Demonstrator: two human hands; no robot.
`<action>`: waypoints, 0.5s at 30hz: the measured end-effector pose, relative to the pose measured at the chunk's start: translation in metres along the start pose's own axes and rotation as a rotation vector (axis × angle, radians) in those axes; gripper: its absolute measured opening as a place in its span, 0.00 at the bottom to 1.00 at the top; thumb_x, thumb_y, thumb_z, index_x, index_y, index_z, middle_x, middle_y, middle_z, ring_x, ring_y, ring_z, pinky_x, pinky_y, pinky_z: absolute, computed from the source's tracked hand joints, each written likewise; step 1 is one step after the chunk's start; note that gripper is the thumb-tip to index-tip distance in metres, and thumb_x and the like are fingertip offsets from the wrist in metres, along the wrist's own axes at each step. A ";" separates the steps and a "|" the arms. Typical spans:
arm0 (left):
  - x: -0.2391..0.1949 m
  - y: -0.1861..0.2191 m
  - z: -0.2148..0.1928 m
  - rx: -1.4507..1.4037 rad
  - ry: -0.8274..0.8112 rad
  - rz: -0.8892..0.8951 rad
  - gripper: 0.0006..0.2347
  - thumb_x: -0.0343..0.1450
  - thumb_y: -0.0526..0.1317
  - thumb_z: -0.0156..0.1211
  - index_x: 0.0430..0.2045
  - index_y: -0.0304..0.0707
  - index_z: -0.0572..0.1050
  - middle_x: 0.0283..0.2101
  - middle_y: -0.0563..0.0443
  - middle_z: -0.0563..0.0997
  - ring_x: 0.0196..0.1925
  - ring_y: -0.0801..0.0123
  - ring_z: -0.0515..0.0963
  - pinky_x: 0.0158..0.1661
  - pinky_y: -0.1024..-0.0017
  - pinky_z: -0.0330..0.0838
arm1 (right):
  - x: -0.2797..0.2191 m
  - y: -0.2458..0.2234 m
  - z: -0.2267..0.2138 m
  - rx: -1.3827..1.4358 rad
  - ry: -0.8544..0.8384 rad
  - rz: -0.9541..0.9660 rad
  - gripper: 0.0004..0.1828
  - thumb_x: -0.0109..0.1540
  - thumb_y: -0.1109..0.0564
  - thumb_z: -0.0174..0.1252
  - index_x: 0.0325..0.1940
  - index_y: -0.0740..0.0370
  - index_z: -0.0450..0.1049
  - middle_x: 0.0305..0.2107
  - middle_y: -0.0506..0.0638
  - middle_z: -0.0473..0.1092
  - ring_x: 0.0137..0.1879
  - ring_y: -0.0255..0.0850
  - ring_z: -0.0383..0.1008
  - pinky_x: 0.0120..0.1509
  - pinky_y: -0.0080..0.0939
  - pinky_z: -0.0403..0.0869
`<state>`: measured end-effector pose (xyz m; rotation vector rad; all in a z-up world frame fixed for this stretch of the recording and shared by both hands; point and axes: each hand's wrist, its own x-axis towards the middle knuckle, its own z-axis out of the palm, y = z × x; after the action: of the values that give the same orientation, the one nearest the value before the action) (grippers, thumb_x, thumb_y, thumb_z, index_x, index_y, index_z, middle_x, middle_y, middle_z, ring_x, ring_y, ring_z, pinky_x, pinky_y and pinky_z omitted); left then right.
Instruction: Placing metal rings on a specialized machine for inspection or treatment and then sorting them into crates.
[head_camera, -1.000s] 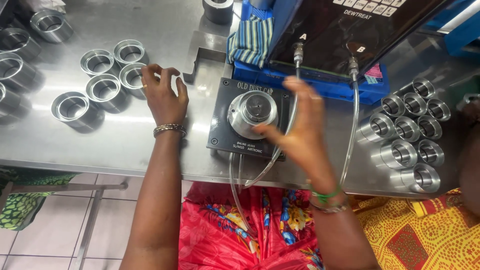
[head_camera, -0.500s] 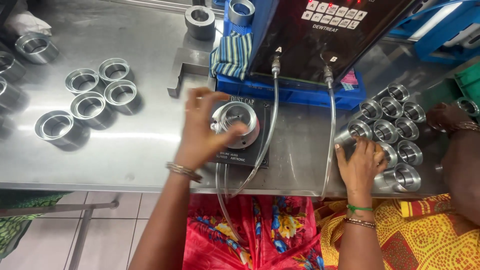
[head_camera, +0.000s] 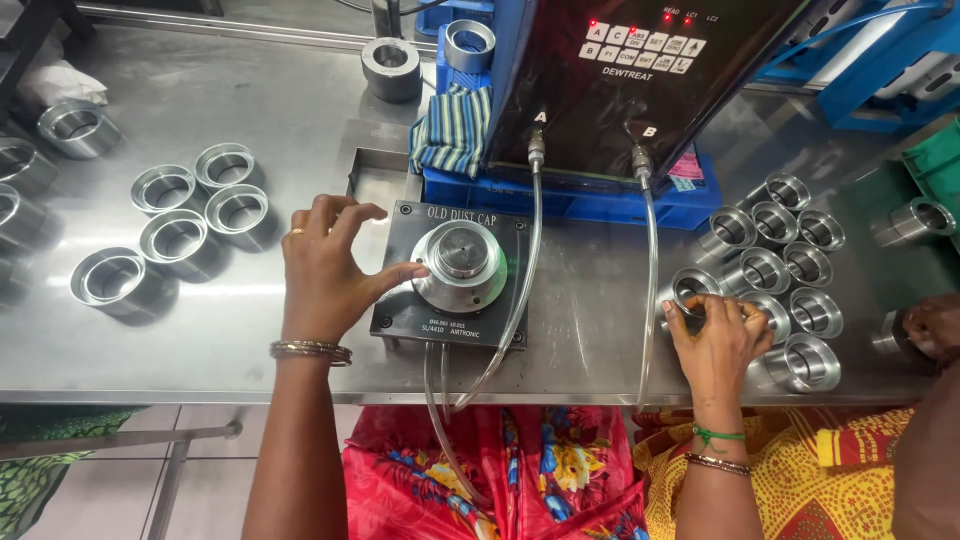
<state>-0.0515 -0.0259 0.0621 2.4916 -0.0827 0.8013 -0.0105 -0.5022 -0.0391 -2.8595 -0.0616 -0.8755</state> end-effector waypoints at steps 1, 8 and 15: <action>0.000 0.007 0.001 0.000 0.001 0.001 0.35 0.49 0.65 0.77 0.46 0.49 0.77 0.52 0.51 0.76 0.54 0.56 0.74 0.51 0.57 0.65 | 0.000 0.000 0.000 0.000 0.001 0.000 0.21 0.62 0.34 0.66 0.44 0.52 0.78 0.44 0.43 0.75 0.66 0.49 0.61 0.74 0.66 0.52; 0.005 0.057 0.022 -0.068 -0.074 0.106 0.41 0.47 0.67 0.75 0.51 0.46 0.74 0.49 0.50 0.78 0.53 0.55 0.74 0.51 0.53 0.63 | 0.000 0.000 -0.001 -0.032 -0.003 0.003 0.20 0.62 0.34 0.66 0.42 0.51 0.80 0.43 0.43 0.75 0.65 0.49 0.61 0.73 0.67 0.52; 0.020 0.074 0.010 -0.068 -0.116 0.070 0.34 0.47 0.60 0.79 0.45 0.50 0.75 0.44 0.58 0.79 0.50 0.59 0.74 0.49 0.56 0.59 | 0.005 -0.003 -0.003 -0.023 -0.009 0.006 0.19 0.61 0.36 0.66 0.41 0.50 0.80 0.42 0.43 0.75 0.64 0.50 0.62 0.71 0.65 0.53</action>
<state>-0.0452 -0.0930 0.0997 2.4810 -0.2353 0.6697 -0.0090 -0.4993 -0.0333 -2.8830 -0.0443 -0.8681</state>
